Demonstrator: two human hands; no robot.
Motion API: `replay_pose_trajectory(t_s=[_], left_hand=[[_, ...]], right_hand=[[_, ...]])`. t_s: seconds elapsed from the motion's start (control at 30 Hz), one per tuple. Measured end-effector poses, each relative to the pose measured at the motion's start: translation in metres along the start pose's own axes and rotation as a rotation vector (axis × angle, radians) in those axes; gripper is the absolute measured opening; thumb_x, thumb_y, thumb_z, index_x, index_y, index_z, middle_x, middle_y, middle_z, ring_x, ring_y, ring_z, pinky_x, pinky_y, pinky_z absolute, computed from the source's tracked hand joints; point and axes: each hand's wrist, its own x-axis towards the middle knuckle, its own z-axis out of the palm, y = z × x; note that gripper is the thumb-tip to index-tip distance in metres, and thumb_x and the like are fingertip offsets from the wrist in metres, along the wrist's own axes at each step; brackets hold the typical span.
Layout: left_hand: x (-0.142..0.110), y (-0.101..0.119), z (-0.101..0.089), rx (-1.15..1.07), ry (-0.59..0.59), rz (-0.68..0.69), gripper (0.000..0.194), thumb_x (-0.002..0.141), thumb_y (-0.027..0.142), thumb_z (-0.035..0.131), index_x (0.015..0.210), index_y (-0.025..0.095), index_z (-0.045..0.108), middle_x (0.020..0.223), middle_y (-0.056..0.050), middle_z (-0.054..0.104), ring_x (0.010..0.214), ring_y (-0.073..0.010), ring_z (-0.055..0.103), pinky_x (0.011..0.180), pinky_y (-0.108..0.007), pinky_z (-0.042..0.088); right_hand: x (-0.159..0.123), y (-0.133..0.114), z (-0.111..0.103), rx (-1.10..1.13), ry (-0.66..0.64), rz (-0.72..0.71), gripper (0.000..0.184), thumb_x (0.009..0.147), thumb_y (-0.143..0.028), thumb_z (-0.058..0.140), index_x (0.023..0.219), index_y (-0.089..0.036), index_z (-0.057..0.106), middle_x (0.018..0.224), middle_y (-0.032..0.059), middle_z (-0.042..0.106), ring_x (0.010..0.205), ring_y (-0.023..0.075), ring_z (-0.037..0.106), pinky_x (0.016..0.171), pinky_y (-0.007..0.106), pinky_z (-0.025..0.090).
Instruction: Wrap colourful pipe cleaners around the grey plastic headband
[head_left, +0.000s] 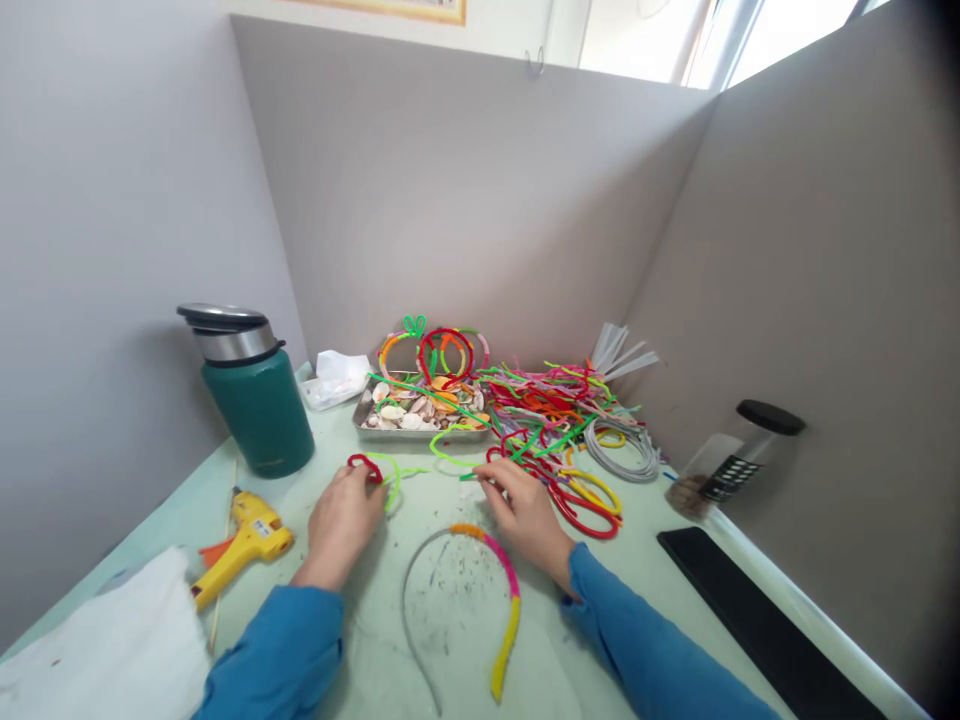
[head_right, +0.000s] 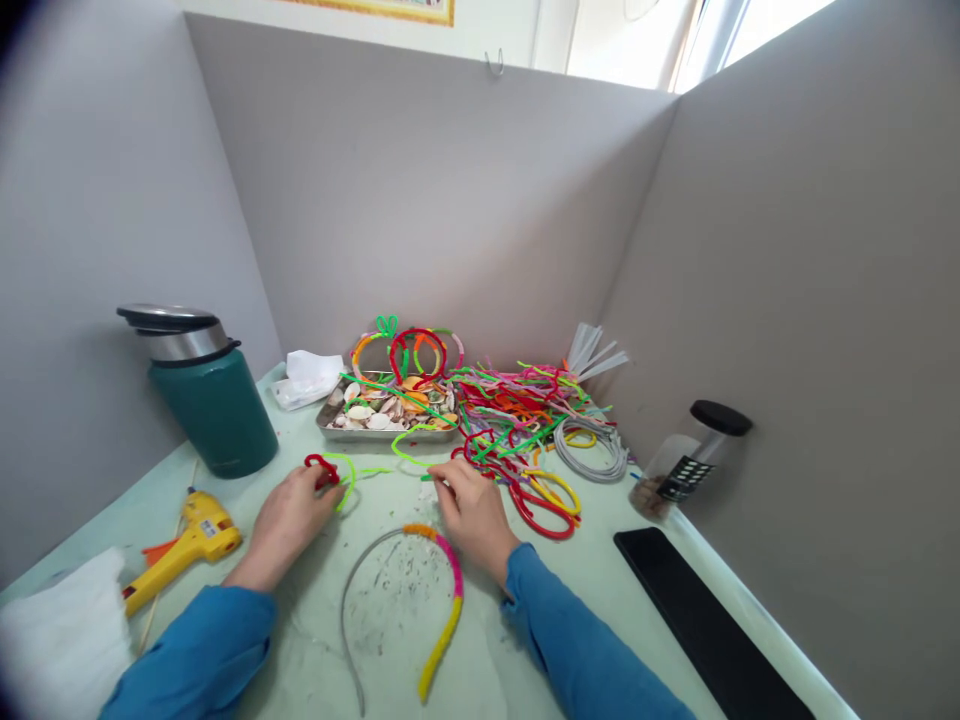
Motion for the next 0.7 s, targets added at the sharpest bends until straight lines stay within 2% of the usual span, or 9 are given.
replay_pose_trajectory(t_s=[0.1, 0.2, 0.3, 0.4, 0.43, 0.5, 0.6, 0.63, 0.7], left_hand=[[-0.004, 0.003, -0.001, 0.048, -0.018, 0.029, 0.025, 0.080, 0.035, 0.041, 0.080, 0.020, 0.061, 0.094, -0.011, 0.063, 0.084, -0.0254, 0.059, 0.062, -0.030, 0.038], [-0.008, 0.009, -0.001, 0.020, -0.001, 0.060, 0.025, 0.081, 0.034, 0.041, 0.076, 0.020, 0.061, 0.090, -0.009, 0.065, 0.081, -0.0233, 0.059, 0.061, -0.028, 0.037], [-0.011, 0.013, 0.001, -0.080, 0.030, 0.116, 0.023, 0.080, 0.031, 0.044, 0.072, 0.019, 0.061, 0.087, -0.008, 0.064, 0.076, -0.0211, 0.058, 0.060, -0.027, 0.035], [-0.011, 0.014, 0.002, -0.275, 0.068, 0.173, 0.017, 0.075, 0.024, 0.049, 0.066, 0.019, 0.061, 0.078, -0.007, 0.063, 0.071, -0.0194, 0.056, 0.060, -0.027, 0.034], [-0.010, 0.014, 0.002, -0.334, 0.077, 0.186, 0.015, 0.074, 0.021, 0.050, 0.065, 0.019, 0.062, 0.076, -0.006, 0.062, 0.070, -0.0187, 0.055, 0.061, -0.026, 0.034], [-0.007, 0.013, 0.002, -0.414, 0.088, 0.193, 0.015, 0.074, 0.022, 0.051, 0.067, 0.019, 0.064, 0.074, -0.004, 0.062, 0.068, -0.0172, 0.055, 0.061, -0.025, 0.035], [-0.003, 0.010, 0.000, -0.504, 0.103, 0.146, 0.025, 0.079, 0.035, 0.047, 0.073, 0.018, 0.065, 0.062, -0.001, 0.059, 0.057, -0.0154, 0.053, 0.054, -0.025, 0.036], [-0.002, 0.010, -0.001, -0.589, 0.098, 0.112, 0.031, 0.080, 0.041, 0.044, 0.075, 0.017, 0.064, 0.057, 0.000, 0.057, 0.051, -0.0145, 0.051, 0.051, -0.024, 0.036], [-0.001, 0.009, -0.003, -0.894, 0.053, 0.028, 0.039, 0.081, 0.049, 0.041, 0.077, 0.016, 0.061, 0.051, 0.002, 0.052, 0.045, -0.0129, 0.047, 0.045, -0.023, 0.036]], right_hand=[[0.007, -0.007, -0.004, 0.063, -0.040, 0.103, 0.019, 0.084, -0.017, 0.045, 0.094, -0.018, 0.062, 0.089, 0.0059, 0.063, 0.079, 0.0153, 0.057, 0.071, 0.026, 0.044], [0.014, -0.016, 0.002, 0.193, -0.121, 0.240, 0.019, 0.084, -0.024, 0.048, 0.093, -0.017, 0.063, 0.083, 0.0044, 0.064, 0.066, 0.0126, 0.058, 0.062, 0.024, 0.044], [0.023, -0.028, 0.023, 0.367, -0.210, 0.333, 0.027, 0.082, -0.033, 0.051, 0.103, -0.017, 0.060, 0.088, 0.0040, 0.064, 0.058, 0.0101, 0.058, 0.054, 0.022, 0.045], [0.036, -0.041, 0.050, 0.486, -0.252, 0.407, 0.041, 0.076, -0.039, 0.058, 0.111, -0.016, 0.055, 0.094, 0.0054, 0.064, 0.051, 0.0087, 0.057, 0.047, 0.021, 0.044], [0.040, -0.044, 0.058, 0.521, -0.254, 0.442, 0.041, 0.075, -0.037, 0.060, 0.109, -0.015, 0.055, 0.091, 0.0054, 0.064, 0.049, 0.0086, 0.057, 0.045, 0.020, 0.043], [0.049, -0.047, 0.068, 0.580, -0.245, 0.522, 0.025, 0.073, -0.028, 0.061, 0.094, -0.014, 0.060, 0.079, 0.0033, 0.064, 0.046, 0.0076, 0.056, 0.042, 0.018, 0.040], [0.059, -0.041, 0.070, 0.645, -0.178, 0.647, 0.004, 0.071, -0.017, 0.058, 0.072, -0.013, 0.058, 0.064, 0.0004, 0.062, 0.040, 0.0069, 0.053, 0.034, 0.016, 0.031], [0.061, -0.038, 0.067, 0.659, -0.144, 0.675, 0.004, 0.071, -0.017, 0.057, 0.070, -0.014, 0.056, 0.063, 0.0001, 0.061, 0.039, 0.0070, 0.052, 0.033, 0.016, 0.028], [0.062, -0.030, 0.059, 0.677, -0.083, 0.693, 0.006, 0.072, -0.020, 0.056, 0.070, -0.014, 0.054, 0.063, -0.0002, 0.061, 0.040, 0.0072, 0.051, 0.031, 0.016, 0.027]])
